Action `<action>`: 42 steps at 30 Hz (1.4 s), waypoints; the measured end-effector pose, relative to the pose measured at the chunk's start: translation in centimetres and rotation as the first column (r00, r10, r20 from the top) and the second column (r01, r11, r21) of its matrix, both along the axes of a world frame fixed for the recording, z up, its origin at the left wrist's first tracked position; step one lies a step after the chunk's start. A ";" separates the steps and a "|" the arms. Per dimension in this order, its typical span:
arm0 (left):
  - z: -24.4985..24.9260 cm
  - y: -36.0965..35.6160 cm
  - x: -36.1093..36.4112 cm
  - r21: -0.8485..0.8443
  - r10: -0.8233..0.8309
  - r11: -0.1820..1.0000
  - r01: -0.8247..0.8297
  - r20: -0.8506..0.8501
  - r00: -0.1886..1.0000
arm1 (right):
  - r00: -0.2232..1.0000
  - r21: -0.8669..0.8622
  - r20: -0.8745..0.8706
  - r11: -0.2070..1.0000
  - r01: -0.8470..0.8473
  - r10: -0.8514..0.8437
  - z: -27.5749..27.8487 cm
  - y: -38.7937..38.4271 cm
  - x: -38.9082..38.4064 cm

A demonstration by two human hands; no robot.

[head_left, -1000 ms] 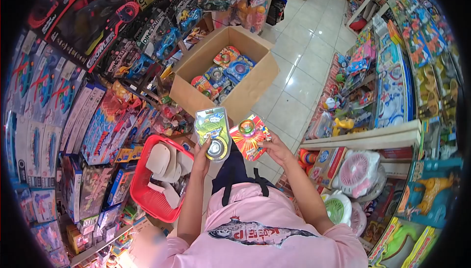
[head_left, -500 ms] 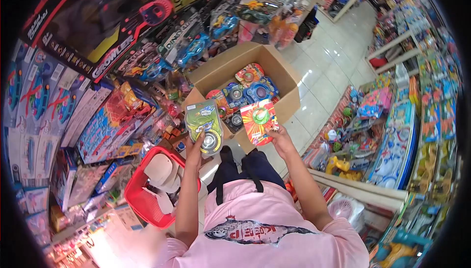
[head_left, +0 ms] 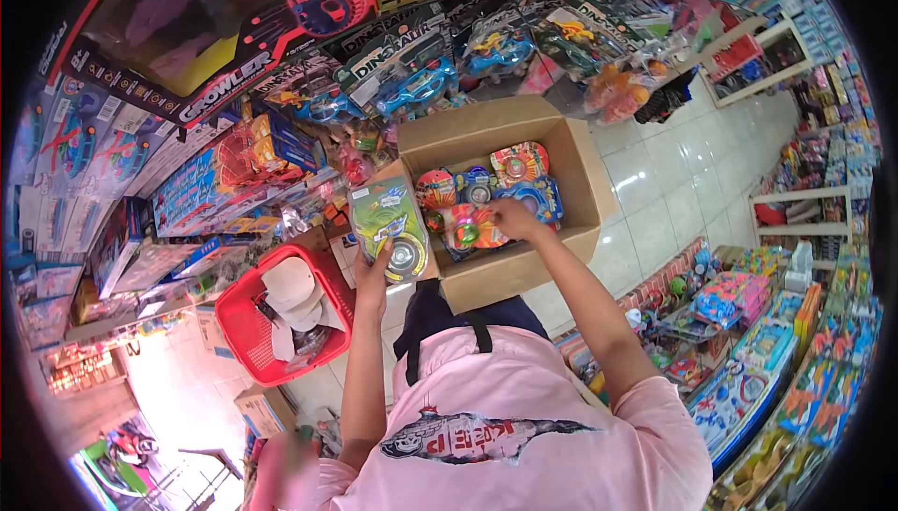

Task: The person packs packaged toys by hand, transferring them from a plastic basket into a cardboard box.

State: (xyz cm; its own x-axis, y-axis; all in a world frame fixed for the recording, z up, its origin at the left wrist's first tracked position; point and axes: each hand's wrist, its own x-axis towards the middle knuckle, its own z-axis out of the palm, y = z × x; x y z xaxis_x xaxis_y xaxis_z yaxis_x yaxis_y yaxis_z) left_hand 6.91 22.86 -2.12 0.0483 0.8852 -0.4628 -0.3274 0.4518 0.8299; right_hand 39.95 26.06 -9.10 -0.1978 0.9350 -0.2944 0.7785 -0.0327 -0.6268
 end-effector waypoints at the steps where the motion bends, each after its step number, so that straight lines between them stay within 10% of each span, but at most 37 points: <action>1: 0.1 -0.3 0.5 0.001 0.042 0.999 -0.042 0.004 0.999 | 0.992 -0.008 0.039 0.993 -0.116 0.116 -2.2 0.6 -0.6; 8: 2.0 -2.7 3.5 0.022 0.253 0.967 -0.253 -0.039 0.967 | 0.881 -0.392 0.173 0.852 -0.348 0.440 -9.2 2.5 -4.9; 22: 3.3 -3.3 6.9 0.037 0.269 0.963 -0.267 -0.052 0.962 | 0.662 -0.099 0.444 0.767 -0.634 0.604 -4.1 1.5 -4.7; 27: 3.2 -1.0 10.0 0.049 0.130 0.991 -0.126 -0.104 0.986 | 0.807 -0.012 0.386 0.877 -0.480 0.447 -0.5 0.9 -0.4; 31: 0.8 1.5 12.8 0.065 -0.029 0.997 0.036 -0.116 0.993 | 0.971 0.078 -0.031 0.970 -0.232 0.235 3.2 1.6 2.7; 33: -0.1 2.2 14.3 0.046 -0.156 0.986 0.162 -0.119 0.981 | 0.619 -0.568 -0.631 0.822 0.044 -0.469 3.9 1.6 3.5; 34: -0.7 2.6 15.0 0.044 -0.208 0.975 0.219 -0.173 0.963 | 0.618 -0.528 -0.665 0.849 0.009 -0.420 3.2 1.6 3.9; 38: -3.6 3.2 15.7 -0.087 -0.418 0.904 0.418 -0.385 0.823 | 0.938 -0.175 -0.316 0.981 0.088 -0.140 2.2 1.0 3.6; 42: -10.4 3.0 14.3 -0.302 -0.676 0.724 0.620 -0.488 0.552 | 0.989 -0.368 -0.108 0.928 0.053 -0.100 -5.5 0.6 2.9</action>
State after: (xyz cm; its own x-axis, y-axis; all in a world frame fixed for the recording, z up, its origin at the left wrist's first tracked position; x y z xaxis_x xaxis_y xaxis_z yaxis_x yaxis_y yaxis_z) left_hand 21.21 25.88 -12.54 0.3174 0.6709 -0.6702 0.5619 0.4363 0.7028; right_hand 42.81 26.64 -14.61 -0.1862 0.7821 -0.5947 0.6823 -0.3326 -0.6510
